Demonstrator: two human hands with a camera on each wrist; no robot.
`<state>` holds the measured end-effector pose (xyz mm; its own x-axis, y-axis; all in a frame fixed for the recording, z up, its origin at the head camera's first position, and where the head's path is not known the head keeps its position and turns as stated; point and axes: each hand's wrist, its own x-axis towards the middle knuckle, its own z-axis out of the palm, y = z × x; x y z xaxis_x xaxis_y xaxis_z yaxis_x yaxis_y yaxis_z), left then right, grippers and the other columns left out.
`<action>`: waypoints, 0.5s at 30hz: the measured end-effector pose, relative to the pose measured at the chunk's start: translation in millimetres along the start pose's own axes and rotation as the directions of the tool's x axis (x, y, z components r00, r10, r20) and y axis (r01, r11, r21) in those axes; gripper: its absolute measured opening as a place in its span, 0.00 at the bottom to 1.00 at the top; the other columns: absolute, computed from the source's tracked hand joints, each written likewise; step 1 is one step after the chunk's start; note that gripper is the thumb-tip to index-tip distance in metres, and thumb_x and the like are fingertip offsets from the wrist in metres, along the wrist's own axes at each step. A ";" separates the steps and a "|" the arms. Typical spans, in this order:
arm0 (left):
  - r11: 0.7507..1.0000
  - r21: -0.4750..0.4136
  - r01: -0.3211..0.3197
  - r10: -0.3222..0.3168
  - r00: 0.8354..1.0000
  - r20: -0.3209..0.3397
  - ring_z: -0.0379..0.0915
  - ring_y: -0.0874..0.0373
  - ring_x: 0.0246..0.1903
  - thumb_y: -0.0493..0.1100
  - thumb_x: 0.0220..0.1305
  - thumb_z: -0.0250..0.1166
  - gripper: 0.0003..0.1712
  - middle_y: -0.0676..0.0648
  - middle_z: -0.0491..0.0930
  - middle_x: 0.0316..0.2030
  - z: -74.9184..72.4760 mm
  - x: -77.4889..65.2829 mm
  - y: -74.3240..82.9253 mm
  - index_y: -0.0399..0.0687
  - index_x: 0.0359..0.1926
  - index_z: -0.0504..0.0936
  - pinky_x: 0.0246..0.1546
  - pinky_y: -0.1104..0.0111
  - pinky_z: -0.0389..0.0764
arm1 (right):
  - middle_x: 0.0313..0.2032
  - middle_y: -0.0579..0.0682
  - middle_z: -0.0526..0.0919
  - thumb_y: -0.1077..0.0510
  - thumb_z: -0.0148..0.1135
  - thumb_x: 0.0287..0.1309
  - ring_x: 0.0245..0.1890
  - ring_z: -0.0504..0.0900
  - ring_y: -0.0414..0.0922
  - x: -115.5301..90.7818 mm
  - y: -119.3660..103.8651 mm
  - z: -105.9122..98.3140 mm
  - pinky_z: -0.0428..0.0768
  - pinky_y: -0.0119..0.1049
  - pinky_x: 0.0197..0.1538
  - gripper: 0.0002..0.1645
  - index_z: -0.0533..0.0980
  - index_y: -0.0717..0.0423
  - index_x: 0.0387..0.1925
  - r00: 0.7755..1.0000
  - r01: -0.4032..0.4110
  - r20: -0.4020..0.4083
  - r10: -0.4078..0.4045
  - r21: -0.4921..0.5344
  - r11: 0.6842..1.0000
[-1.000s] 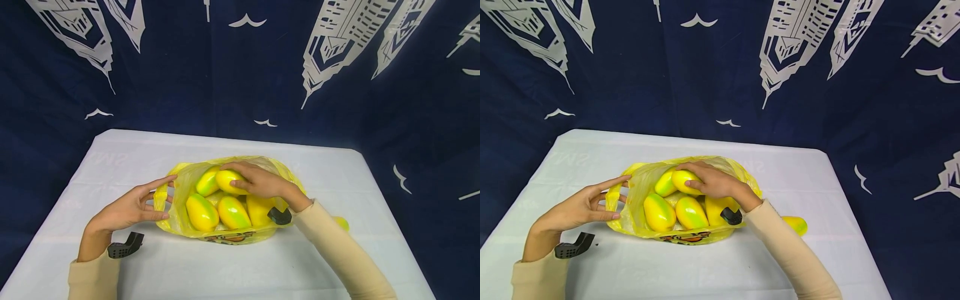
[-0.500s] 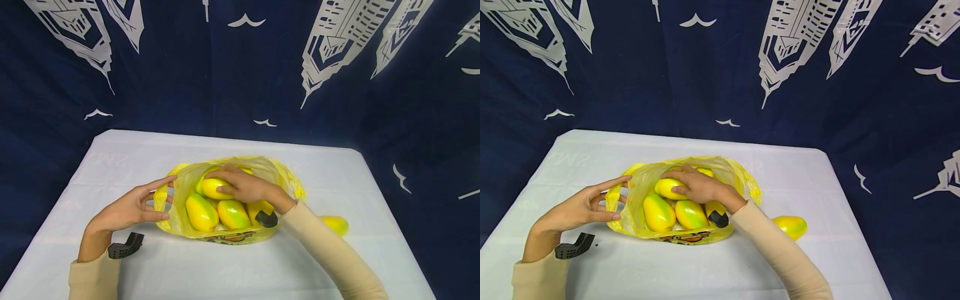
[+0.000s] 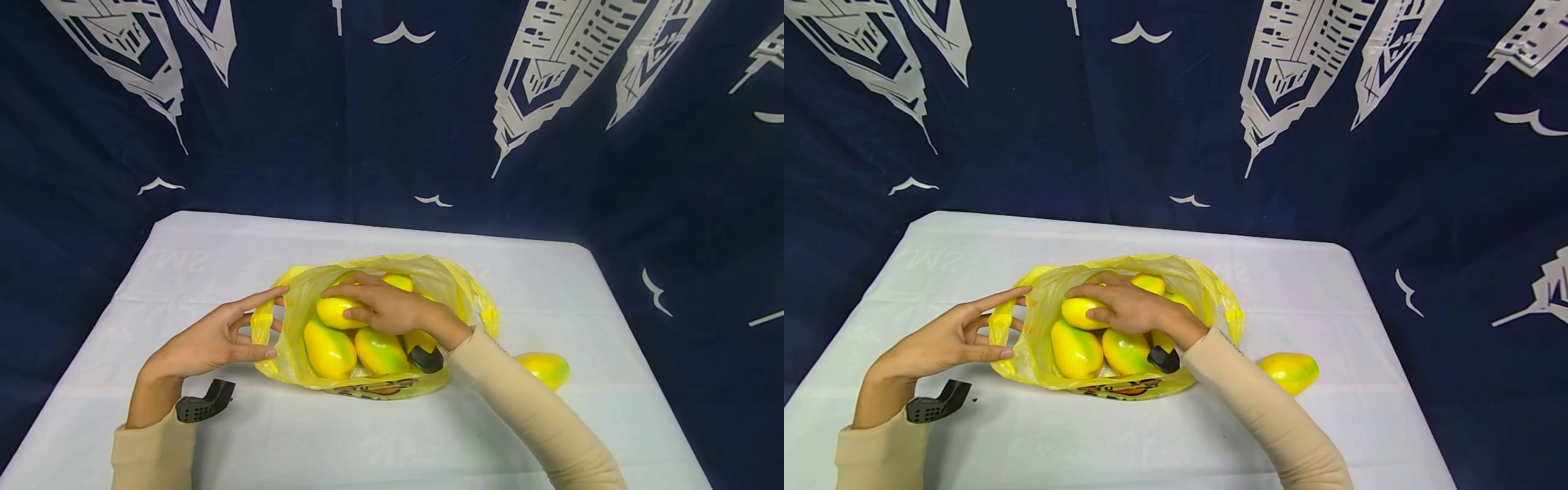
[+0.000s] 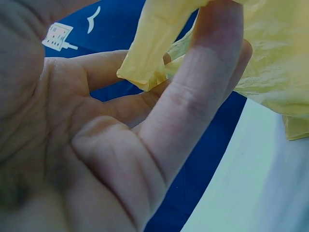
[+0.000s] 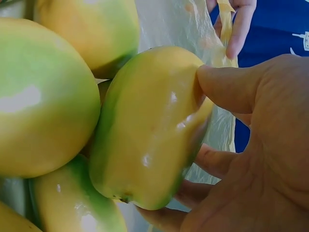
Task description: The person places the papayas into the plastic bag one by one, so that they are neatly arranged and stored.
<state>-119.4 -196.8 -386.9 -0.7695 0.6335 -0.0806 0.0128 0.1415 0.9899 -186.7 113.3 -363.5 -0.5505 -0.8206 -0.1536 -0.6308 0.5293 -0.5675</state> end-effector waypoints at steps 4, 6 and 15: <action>1.000 0.007 0.004 -0.004 1.000 -0.002 0.84 0.49 0.49 0.33 0.61 0.71 0.55 0.35 0.38 0.78 0.1 0.1 0.0 0.47 0.80 0.46 0.47 0.60 0.87 | 0.71 0.51 0.66 0.54 0.51 0.75 0.72 0.63 0.48 0.9 0.4 0.2 0.61 0.48 0.76 0.31 0.60 0.44 0.76 1.000 0.010 -0.004 -0.010 -0.016 1.000; 1.000 0.012 0.007 -0.007 1.000 -0.004 0.85 0.49 0.49 0.33 0.61 0.71 0.55 0.34 0.39 0.78 0.1 -0.1 -0.2 0.47 0.80 0.46 0.46 0.60 0.87 | 0.72 0.50 0.65 0.53 0.51 0.75 0.73 0.61 0.48 0.8 0.4 0.0 0.59 0.48 0.77 0.32 0.59 0.44 0.76 1.000 0.007 -0.007 -0.007 -0.028 1.000; 1.000 0.005 0.011 -0.011 1.000 -0.005 0.85 0.49 0.49 0.33 0.60 0.71 0.56 0.35 0.38 0.78 0.5 -0.5 0.0 0.47 0.80 0.46 0.47 0.60 0.87 | 0.75 0.48 0.62 0.51 0.51 0.76 0.76 0.57 0.48 -6.6 -5.7 -9.5 0.55 0.48 0.79 0.31 0.61 0.45 0.75 0.999 -0.023 -0.044 0.022 -0.014 1.000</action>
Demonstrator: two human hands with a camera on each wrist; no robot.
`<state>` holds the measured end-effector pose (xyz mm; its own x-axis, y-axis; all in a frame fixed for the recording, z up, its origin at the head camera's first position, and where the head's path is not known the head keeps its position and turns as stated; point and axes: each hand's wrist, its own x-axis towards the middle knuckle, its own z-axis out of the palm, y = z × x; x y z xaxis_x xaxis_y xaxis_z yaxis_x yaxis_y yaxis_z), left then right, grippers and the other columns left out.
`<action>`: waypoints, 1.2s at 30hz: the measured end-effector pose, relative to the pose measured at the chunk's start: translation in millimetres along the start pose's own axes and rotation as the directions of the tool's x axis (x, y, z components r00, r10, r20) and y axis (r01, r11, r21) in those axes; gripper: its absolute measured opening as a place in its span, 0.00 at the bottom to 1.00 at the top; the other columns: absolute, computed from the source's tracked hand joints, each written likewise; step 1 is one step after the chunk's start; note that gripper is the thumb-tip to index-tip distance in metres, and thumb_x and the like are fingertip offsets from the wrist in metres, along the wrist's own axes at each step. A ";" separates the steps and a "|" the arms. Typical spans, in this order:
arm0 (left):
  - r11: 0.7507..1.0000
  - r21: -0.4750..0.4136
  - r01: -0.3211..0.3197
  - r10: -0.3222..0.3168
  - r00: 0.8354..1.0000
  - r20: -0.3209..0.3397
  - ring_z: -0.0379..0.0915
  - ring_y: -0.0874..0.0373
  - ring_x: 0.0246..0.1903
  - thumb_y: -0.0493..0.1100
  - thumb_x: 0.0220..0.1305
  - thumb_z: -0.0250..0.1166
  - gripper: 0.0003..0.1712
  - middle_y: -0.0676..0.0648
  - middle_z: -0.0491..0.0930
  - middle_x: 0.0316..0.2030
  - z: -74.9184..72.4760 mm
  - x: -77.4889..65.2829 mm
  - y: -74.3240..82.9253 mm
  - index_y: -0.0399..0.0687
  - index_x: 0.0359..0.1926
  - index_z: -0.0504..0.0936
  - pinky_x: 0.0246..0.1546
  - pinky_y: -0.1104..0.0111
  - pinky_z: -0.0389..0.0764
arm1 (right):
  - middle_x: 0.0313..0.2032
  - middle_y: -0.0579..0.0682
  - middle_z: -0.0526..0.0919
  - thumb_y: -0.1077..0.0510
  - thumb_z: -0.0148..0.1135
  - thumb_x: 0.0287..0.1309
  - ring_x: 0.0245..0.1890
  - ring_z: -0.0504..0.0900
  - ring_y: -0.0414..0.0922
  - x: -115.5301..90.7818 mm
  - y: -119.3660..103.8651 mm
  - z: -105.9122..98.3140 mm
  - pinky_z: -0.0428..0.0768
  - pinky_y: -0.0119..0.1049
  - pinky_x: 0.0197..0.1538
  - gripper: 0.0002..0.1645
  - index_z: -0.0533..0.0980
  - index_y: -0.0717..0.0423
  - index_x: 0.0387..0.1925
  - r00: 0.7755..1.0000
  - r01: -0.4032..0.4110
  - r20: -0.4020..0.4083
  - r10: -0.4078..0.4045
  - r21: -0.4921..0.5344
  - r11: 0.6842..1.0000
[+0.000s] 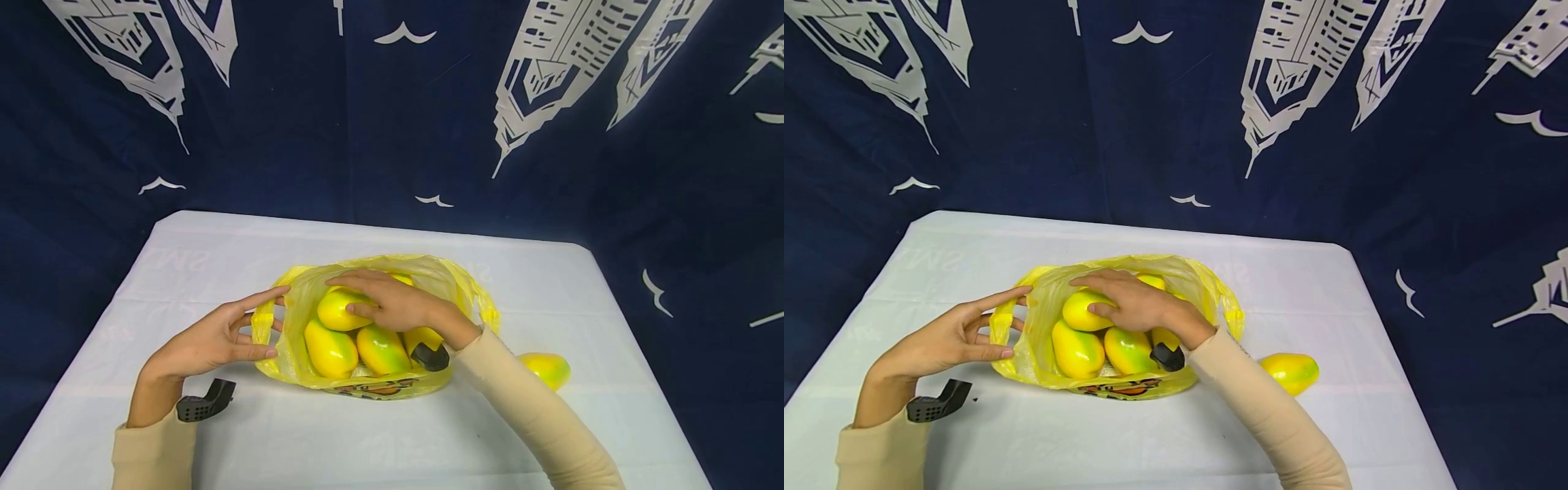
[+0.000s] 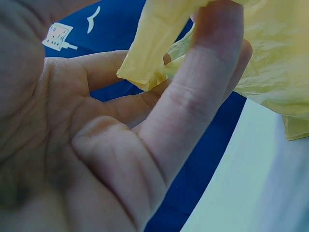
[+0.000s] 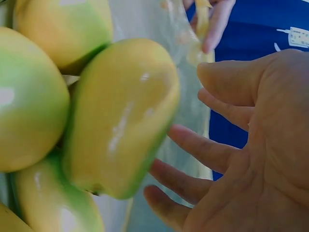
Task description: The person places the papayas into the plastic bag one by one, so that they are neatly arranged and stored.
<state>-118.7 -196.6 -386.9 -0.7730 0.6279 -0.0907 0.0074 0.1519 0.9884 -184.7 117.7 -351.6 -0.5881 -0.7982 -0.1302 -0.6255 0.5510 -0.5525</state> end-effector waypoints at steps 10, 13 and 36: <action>0.999 0.027 0.021 -0.020 1.000 -0.016 0.85 0.48 0.47 0.34 0.60 0.72 0.56 0.35 0.39 0.78 0.0 -0.7 2.2 0.47 0.80 0.46 0.46 0.62 0.87 | 0.70 0.46 0.69 0.51 0.53 0.75 0.72 0.65 0.46 -18.2 -5.5 -18.5 0.62 0.47 0.76 0.27 0.67 0.47 0.71 0.995 0.051 -0.084 -0.049 0.028 0.998; 0.999 0.031 0.022 -0.021 1.000 -0.018 0.85 0.49 0.47 0.34 0.60 0.72 0.56 0.35 0.39 0.79 -0.1 -1.0 2.3 0.47 0.80 0.46 0.46 0.62 0.87 | 0.68 0.45 0.72 0.52 0.55 0.74 0.70 0.68 0.45 -25.0 -3.9 -23.5 0.66 0.45 0.74 0.26 0.69 0.46 0.70 0.990 0.060 -0.129 -0.055 0.038 0.997; 1.000 0.028 0.013 -0.013 1.000 -0.015 0.85 0.49 0.48 0.34 0.60 0.72 0.56 0.36 0.39 0.78 -0.8 -0.6 -0.1 0.48 0.80 0.46 0.46 0.62 0.87 | 0.65 0.46 0.75 0.60 0.58 0.71 0.65 0.73 0.47 -123.7 33.4 -56.6 0.78 0.52 0.64 0.24 0.72 0.50 0.66 0.914 -0.032 -0.394 0.096 0.164 0.986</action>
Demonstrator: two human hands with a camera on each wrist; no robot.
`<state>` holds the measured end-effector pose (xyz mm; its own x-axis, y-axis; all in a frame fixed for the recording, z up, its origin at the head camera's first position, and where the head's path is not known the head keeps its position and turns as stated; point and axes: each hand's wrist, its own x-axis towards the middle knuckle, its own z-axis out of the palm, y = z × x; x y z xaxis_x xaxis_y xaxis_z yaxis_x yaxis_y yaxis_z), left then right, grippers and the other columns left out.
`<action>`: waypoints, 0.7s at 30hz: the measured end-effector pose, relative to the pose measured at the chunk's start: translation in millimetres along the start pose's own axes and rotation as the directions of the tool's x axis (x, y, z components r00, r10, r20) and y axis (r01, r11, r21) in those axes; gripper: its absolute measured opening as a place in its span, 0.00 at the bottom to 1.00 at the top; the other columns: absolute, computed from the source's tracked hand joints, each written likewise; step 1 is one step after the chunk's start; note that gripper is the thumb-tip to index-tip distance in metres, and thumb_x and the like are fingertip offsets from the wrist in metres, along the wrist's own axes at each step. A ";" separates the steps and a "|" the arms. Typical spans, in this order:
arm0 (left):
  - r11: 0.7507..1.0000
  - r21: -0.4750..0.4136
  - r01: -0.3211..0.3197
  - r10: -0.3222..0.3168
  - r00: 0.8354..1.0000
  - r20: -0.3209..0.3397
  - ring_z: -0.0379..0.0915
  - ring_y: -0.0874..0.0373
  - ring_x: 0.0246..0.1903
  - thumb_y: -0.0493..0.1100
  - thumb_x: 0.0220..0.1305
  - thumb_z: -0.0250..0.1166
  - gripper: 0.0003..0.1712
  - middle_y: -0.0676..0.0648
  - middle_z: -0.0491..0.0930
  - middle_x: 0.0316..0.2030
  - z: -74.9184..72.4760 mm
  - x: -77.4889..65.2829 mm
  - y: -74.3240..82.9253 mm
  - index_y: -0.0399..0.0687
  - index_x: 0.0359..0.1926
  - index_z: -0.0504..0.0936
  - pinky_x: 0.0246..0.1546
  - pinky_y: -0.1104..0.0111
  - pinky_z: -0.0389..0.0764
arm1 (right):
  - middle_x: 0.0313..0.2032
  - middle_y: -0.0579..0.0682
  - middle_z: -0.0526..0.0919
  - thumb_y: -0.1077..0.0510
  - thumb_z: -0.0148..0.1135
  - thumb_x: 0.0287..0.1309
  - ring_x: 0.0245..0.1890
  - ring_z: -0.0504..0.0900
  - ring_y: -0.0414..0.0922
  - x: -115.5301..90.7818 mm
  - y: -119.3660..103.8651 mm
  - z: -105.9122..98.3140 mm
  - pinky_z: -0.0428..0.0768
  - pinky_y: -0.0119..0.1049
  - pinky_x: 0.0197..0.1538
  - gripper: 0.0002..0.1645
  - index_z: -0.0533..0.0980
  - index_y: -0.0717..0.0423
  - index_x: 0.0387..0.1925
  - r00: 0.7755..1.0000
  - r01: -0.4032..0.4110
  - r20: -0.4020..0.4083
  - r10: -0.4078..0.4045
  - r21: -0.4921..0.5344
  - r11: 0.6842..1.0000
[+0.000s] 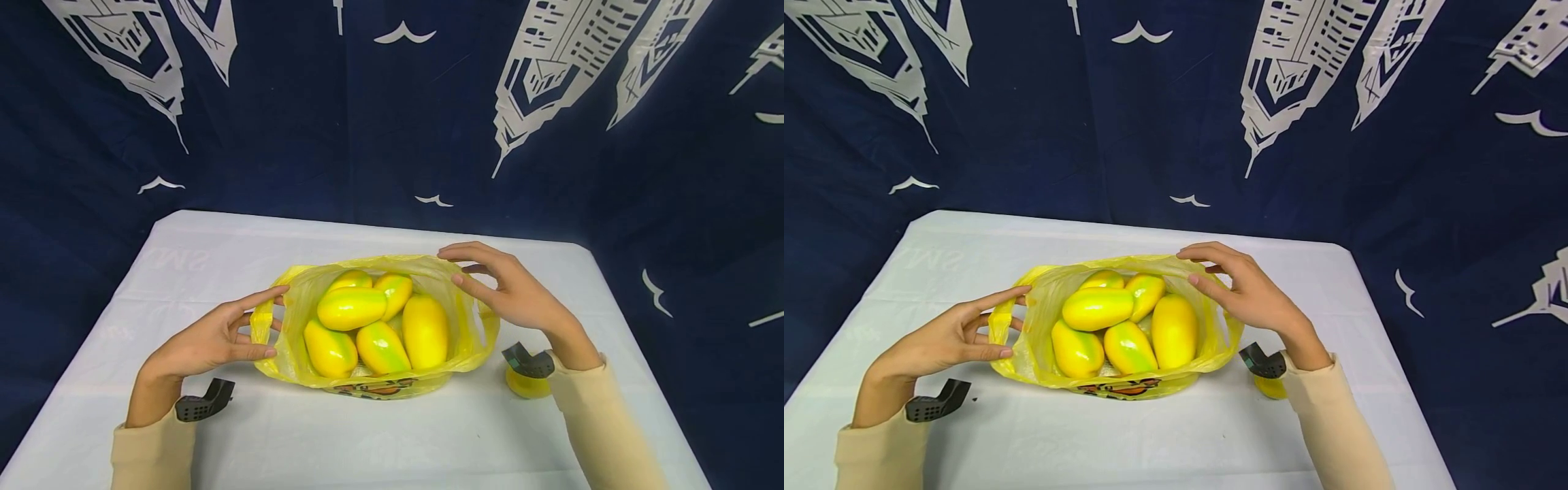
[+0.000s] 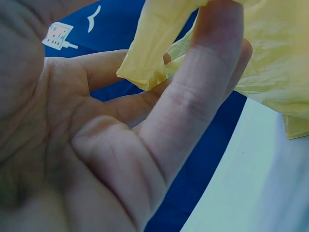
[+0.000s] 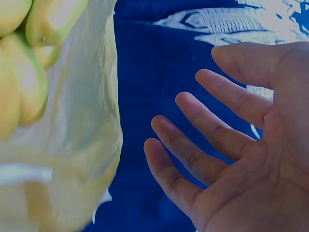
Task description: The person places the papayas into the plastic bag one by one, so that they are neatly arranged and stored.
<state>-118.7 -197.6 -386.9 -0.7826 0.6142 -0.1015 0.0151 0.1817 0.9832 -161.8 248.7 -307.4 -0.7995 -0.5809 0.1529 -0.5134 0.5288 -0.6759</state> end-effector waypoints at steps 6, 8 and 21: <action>1.000 -0.001 0.002 -0.002 1.000 0.005 0.85 0.49 0.48 0.34 0.61 0.71 0.56 0.34 0.41 0.78 -0.2 0.7 -0.3 0.48 0.80 0.46 0.46 0.61 0.87 | 0.63 0.49 0.77 0.65 0.60 0.69 0.64 0.72 0.37 -26.5 15.4 -10.6 0.79 0.32 0.62 0.25 0.73 0.51 0.65 0.996 -0.039 -0.077 0.035 -0.052 0.998; 1.000 -0.002 0.004 -0.004 1.000 0.005 0.85 0.49 0.47 0.34 0.61 0.71 0.56 0.34 0.41 0.78 -0.2 0.9 -0.4 0.48 0.80 0.46 0.45 0.61 0.87 | 0.63 0.49 0.77 0.66 0.60 0.67 0.63 0.71 0.32 -35.8 20.5 -12.6 0.76 0.24 0.61 0.25 0.74 0.51 0.64 0.993 -0.058 -0.103 0.052 -0.052 0.997; 1.000 0.014 0.007 -0.007 1.000 -0.007 0.85 0.48 0.47 0.35 0.60 0.72 0.55 0.35 0.39 0.78 -0.4 -0.2 0.3 0.47 0.80 0.47 0.45 0.61 0.87 | 0.63 0.53 0.75 0.60 0.62 0.68 0.59 0.69 0.21 -89.2 54.5 -15.1 0.70 0.13 0.58 0.23 0.74 0.53 0.64 0.967 -0.220 -0.139 0.213 -0.038 0.975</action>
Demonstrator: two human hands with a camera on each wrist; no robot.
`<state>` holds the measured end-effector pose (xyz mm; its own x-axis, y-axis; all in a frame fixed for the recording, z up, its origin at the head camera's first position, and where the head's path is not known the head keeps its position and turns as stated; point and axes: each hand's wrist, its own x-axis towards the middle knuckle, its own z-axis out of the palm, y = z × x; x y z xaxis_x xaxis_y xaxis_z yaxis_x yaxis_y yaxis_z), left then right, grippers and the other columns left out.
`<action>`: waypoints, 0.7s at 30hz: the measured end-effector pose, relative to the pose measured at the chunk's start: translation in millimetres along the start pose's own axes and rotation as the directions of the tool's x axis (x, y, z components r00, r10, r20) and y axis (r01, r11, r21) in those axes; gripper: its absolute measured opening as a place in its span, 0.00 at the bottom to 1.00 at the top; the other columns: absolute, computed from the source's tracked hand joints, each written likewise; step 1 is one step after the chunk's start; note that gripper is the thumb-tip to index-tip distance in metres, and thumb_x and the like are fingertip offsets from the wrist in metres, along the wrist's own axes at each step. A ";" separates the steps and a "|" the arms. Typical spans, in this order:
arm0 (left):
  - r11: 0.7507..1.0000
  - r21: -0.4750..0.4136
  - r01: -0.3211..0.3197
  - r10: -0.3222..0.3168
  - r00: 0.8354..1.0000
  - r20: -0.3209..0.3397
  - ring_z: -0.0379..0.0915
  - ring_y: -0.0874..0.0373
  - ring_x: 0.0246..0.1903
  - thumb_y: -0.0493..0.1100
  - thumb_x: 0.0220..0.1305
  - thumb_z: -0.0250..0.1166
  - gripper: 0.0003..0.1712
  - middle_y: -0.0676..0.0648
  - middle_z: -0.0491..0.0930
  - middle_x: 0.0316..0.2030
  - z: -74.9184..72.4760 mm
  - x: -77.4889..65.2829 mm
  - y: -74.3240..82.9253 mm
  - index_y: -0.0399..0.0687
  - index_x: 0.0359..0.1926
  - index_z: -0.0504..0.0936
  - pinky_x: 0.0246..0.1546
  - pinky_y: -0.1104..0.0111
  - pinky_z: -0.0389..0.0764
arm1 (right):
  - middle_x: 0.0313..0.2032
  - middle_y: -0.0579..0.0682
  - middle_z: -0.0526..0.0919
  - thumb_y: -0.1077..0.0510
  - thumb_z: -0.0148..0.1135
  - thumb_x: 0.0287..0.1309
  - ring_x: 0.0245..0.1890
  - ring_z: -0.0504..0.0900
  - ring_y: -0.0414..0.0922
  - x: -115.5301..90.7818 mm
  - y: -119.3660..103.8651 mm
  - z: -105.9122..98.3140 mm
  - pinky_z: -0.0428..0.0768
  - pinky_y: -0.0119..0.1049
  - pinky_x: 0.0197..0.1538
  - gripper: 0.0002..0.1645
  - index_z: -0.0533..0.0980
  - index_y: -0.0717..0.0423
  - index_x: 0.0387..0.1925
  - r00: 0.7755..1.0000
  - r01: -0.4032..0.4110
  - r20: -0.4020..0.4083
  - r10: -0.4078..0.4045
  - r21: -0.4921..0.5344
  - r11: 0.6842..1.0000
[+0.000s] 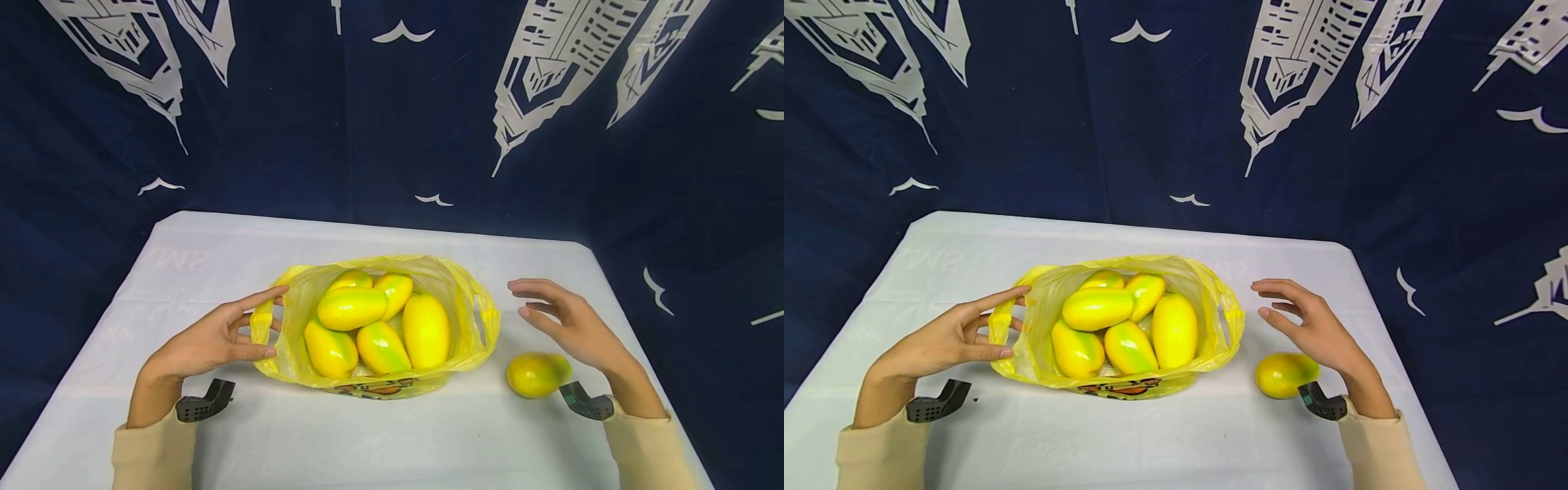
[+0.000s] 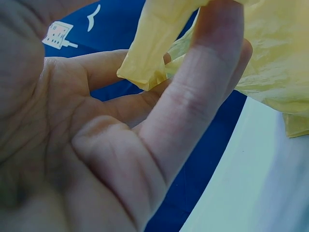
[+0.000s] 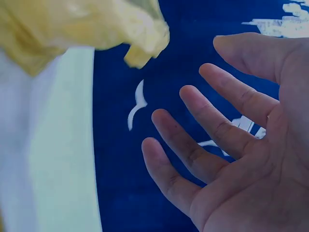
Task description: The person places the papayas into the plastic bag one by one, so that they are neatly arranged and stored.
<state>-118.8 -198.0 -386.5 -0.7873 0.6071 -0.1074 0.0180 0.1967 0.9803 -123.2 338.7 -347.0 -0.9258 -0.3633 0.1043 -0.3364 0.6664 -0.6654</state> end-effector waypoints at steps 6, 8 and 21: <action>1.000 0.014 0.001 -0.001 1.000 -0.002 0.85 0.49 0.47 0.35 0.60 0.72 0.55 0.34 0.40 0.78 0.8 0.0 1.2 0.47 0.80 0.47 0.45 0.62 0.87 | 0.62 0.54 0.77 0.56 0.67 0.65 0.59 0.66 0.19 -16.2 20.8 2.2 0.66 0.10 0.57 0.26 0.74 0.51 0.63 0.998 -0.061 -0.014 0.060 -0.071 0.996; 1.000 0.011 -0.002 0.002 1.000 -0.001 0.85 0.49 0.46 0.34 0.60 0.71 0.55 0.34 0.41 0.78 1.1 -0.2 0.8 0.46 0.80 0.47 0.45 0.61 0.87 | 0.61 0.54 0.78 0.55 0.68 0.64 0.60 0.69 0.25 -20.8 27.5 3.2 0.67 0.11 0.57 0.27 0.74 0.50 0.63 0.995 -0.097 -0.014 0.096 -0.090 0.991; 0.999 0.041 0.004 -0.003 1.000 -0.018 0.85 0.49 0.46 0.36 0.60 0.72 0.54 0.36 0.40 0.79 1.4 -1.2 0.6 0.48 0.79 0.50 0.44 0.61 0.88 | 0.70 0.53 0.70 0.47 0.72 0.57 0.72 0.62 0.56 -44.2 66.6 15.5 0.60 0.77 0.63 0.35 0.74 0.43 0.66 0.957 -0.220 0.192 0.219 -0.015 0.975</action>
<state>-117.0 -197.5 -386.0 -0.7986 0.5921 -0.1077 0.0401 0.2308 0.9722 -102.0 389.0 -407.4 -0.9262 -0.3267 -0.1881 -0.1267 0.7397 -0.6609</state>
